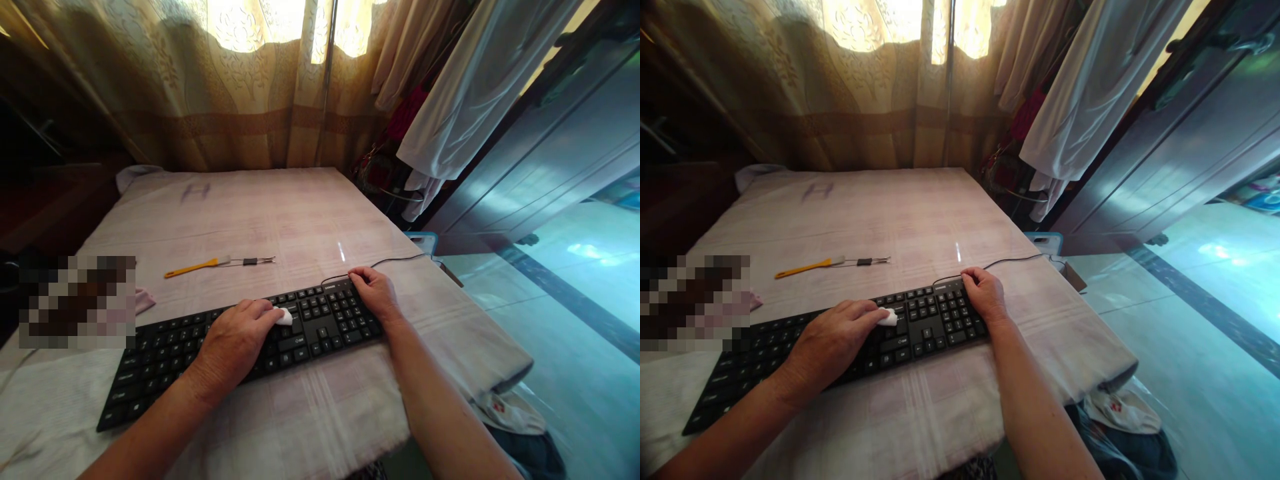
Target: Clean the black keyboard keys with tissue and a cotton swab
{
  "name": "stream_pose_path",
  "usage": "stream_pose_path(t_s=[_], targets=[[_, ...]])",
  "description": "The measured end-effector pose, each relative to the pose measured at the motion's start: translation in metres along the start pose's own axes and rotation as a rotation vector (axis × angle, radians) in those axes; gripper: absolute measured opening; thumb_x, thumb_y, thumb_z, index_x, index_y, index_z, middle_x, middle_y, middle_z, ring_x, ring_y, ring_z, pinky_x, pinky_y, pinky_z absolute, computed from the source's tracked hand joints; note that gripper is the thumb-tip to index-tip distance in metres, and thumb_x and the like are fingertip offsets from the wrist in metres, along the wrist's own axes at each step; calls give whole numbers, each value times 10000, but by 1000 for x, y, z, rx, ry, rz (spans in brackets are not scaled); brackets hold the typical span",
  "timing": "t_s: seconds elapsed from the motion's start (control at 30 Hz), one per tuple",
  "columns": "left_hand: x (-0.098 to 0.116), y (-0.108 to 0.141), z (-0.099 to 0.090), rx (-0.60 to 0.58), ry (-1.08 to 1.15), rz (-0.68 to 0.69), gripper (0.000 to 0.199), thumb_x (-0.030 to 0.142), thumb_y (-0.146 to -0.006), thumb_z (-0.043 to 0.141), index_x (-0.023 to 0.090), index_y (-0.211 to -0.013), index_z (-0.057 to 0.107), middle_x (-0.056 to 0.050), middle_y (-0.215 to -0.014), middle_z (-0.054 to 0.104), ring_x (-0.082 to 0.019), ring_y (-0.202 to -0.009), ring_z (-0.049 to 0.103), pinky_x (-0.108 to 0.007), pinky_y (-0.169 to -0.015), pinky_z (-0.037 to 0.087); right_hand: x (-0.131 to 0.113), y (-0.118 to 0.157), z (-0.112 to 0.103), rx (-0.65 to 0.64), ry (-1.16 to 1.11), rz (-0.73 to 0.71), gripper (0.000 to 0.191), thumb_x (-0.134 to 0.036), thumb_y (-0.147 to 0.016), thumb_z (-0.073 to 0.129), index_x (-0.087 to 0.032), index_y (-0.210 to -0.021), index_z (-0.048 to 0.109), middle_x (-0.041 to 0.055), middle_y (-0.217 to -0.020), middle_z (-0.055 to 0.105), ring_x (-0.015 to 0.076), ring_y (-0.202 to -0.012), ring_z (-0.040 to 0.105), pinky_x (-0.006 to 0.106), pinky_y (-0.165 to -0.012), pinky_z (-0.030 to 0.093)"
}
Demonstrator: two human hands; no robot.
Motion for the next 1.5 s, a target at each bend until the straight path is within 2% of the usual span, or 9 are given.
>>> stream_pose_path(t_s=[0.13, 0.27, 0.43, 0.67, 0.8, 0.97, 1.07, 1.17, 1.5], targets=[[-8, -3, -2, 12, 10, -50, 281, 128, -919, 495, 251, -1070, 697, -46, -1028, 730, -221, -896, 665, -344, -787, 553, -1, 0, 0, -8, 11, 1, 261, -435, -746, 573, -245, -779, 749, 22, -767, 767, 226, -746, 690, 337, -723, 527], [2, -16, 5, 65, 39, -69, 290, 166, -942, 496, 262, -1149, 676, -43, -1050, 725, -209, -899, 661, -332, -792, 549, -2, 0, -1, -7, 20, 2, 260, -429, -748, 580, -239, -783, 753, 28, -760, 766, 229, -736, 693, 338, -707, 533], [12, -14, 12, 33, 35, -37, 325, 100, -906, 524, 268, -1134, 683, -51, -1026, 721, -205, -887, 658, -326, -782, 549, -3, 1, -1, -4, 20, -4, 263, -439, -742, 573, -247, -775, 750, 24, -756, 766, 230, -744, 692, 333, -711, 529], [-13, 14, -4, 13, 42, -84, 338, 88, -900, 501, 282, -1092, 701, -51, -1021, 716, -205, -905, 650, -324, -800, 539, -1, 1, -1, -1, 19, -4, 290, -474, -731, 574, -246, -766, 750, 23, -729, 760, 228, -710, 683, 327, -671, 520], [-22, 15, -12, -9, 59, -137, 313, 114, -907, 487, 284, -1032, 718, -41, -1005, 716, -203, -890, 647, -329, -798, 533, -2, 1, -1, 2, 23, -3, 296, -477, -726, 570, -244, -764, 749, 23, -725, 759, 227, -702, 680, 332, -684, 521], [-2, -4, -8, 44, 108, -163, 300, 185, -950, 476, 265, -1143, 690, -45, -1024, 715, -207, -906, 646, -332, -782, 542, -3, 1, -2, -3, 35, 3, 297, -473, -724, 569, -240, -771, 748, 31, -748, 763, 233, -721, 685, 341, -712, 526], [20, -10, 5, 14, 109, -74, 293, 145, -936, 498, 280, -1100, 699, -43, -1031, 704, -192, -915, 632, -321, -800, 539, -3, 1, -2, -8, 41, 5, 297, -469, -723, 568, -239, -774, 749, 33, -744, 761, 236, -720, 686, 343, -705, 527], [29, -4, 10, 5, 96, -7, 269, 128, -915, 538, 265, -1085, 694, -64, -1040, 688, -206, -945, 618, -340, -818, 536, -2, 1, -2, -7, 44, 3, 301, -467, -730, 564, -238, -784, 751, 32, -755, 765, 235, -728, 688, 343, -717, 529], [-9, 25, -5, 13, 30, -80, 370, 48, -867, 501, 289, -1060, 704, -44, -1043, 715, -222, -943, 639, -351, -815, 532, -1, 1, -1, -8, 51, 2, 302, -466, -735, 564, -236, -789, 752, 33, -754, 761, 237, -735, 689, 342, -713, 526]])
Point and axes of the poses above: each hand's wrist, its own y-axis away from the middle knuckle, its own z-axis out of the palm, x = y × z, the point moved 5 cm from there along -y, towards the middle knuckle
